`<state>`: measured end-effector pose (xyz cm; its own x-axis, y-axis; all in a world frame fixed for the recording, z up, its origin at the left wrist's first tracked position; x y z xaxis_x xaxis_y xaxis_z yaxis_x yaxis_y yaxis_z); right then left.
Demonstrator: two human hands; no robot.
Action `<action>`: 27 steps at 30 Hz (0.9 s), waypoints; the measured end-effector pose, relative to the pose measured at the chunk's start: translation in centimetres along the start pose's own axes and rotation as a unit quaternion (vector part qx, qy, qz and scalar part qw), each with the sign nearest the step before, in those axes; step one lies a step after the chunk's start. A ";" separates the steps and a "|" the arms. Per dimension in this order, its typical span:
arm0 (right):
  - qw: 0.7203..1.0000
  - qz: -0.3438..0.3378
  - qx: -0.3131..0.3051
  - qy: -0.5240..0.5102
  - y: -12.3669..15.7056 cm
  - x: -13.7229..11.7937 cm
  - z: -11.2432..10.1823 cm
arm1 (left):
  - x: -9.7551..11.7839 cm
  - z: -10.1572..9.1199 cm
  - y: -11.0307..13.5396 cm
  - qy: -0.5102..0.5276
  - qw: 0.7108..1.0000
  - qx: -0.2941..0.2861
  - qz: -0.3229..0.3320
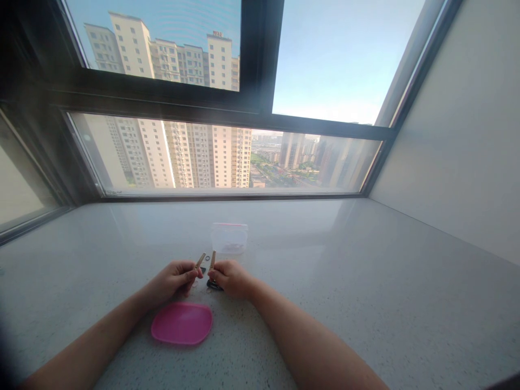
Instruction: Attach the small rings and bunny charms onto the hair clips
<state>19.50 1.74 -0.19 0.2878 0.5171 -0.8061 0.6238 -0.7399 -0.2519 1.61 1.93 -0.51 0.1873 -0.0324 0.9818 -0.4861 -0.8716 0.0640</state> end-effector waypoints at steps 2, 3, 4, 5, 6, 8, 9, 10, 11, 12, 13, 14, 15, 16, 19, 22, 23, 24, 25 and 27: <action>1.000 -0.005 0.000 0.006 0.0 0.0 0.0 | -0.1 0.0 0.0 -0.005 1.000 0.000 0.001; 1.000 -0.005 0.001 0.008 0.0 0.0 0.0 | -0.1 0.0 -0.1 -0.007 1.000 0.004 0.002; 1.000 -0.003 0.002 0.009 0.0 0.1 0.0 | 0.0 -0.1 -0.1 -0.008 1.000 0.007 0.003; 1.000 0.000 0.003 0.011 0.0 0.1 0.0 | 0.0 -0.1 -0.1 -0.007 1.000 0.010 0.002; 1.000 0.003 0.004 0.013 -0.1 0.1 0.1 | 0.1 -0.1 -0.1 -0.004 1.000 0.013 0.001; 1.000 0.005 0.008 0.017 -0.1 0.2 0.1 | 0.1 -0.1 -0.1 0.003 1.000 0.017 -0.004; 1.000 0.005 0.010 0.019 -0.1 0.2 0.1 | 0.1 -0.1 -0.1 0.005 1.000 0.017 -0.006; 1.000 0.005 0.012 0.020 -0.2 0.2 0.1 | 0.1 -0.1 -0.1 0.005 1.000 0.018 -0.007; 1.000 0.004 0.013 0.021 -0.2 0.2 0.1 | 0.1 -0.2 -0.1 0.005 1.000 0.018 -0.007; 1.000 0.004 0.013 0.020 -0.2 0.2 0.1 | 0.0 -0.2 -0.2 0.006 1.000 0.019 -0.006; 1.000 0.003 0.012 0.019 -0.2 0.2 0.1 | -0.1 -0.2 -0.2 0.006 1.000 0.019 -0.004; 1.000 0.002 0.011 0.017 -0.2 0.2 0.1 | -0.2 -0.2 -0.2 0.006 1.000 0.020 -0.002; 1.000 0.002 0.009 0.014 -0.2 0.2 0.2 | -0.3 -0.3 -0.3 0.007 1.000 0.021 0.000; 1.000 0.002 0.009 0.011 -0.1 0.2 0.2 | -0.4 -0.3 -0.3 0.007 1.000 0.022 0.002; 1.000 0.005 0.010 0.001 -0.1 0.3 0.2 | -0.4 -0.3 -0.3 0.008 1.000 0.020 0.005; 1.000 0.000 0.007 -0.011 -0.2 0.4 0.1 | -0.3 -0.2 -0.2 0.011 1.000 0.011 0.003; 1.000 -0.002 0.007 -0.014 -0.2 0.4 0.1 | -0.2 -0.2 -0.1 0.011 1.000 0.010 0.001; 1.000 -0.002 0.006 -0.017 -0.2 0.4 0.1 | -0.1 -0.2 -0.1 0.011 1.000 0.010 0.000; 1.000 -0.002 0.006 -0.019 -0.1 0.4 0.0 | -0.1 -0.2 -0.1 0.010 1.000 0.009 0.000; 1.000 -0.002 0.005 -0.020 -0.1 0.4 0.0 | -0.1 -0.2 -0.1 0.008 1.000 0.009 -0.002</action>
<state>19.51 2.00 -0.45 0.2565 0.5019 -0.8260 0.6171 -0.7428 -0.2598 1.50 2.05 -0.58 0.1748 -0.0211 0.9844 -0.4705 -0.8800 0.0647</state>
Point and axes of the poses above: each hand's wrist, its own y-axis away from the middle knuckle, its own z-axis out of the palm, x = y × z, the point moved 2 cm from there along -y, towards the middle knuckle, and after that the axes turned 2 degrees about -z, right-handed, at the moved point
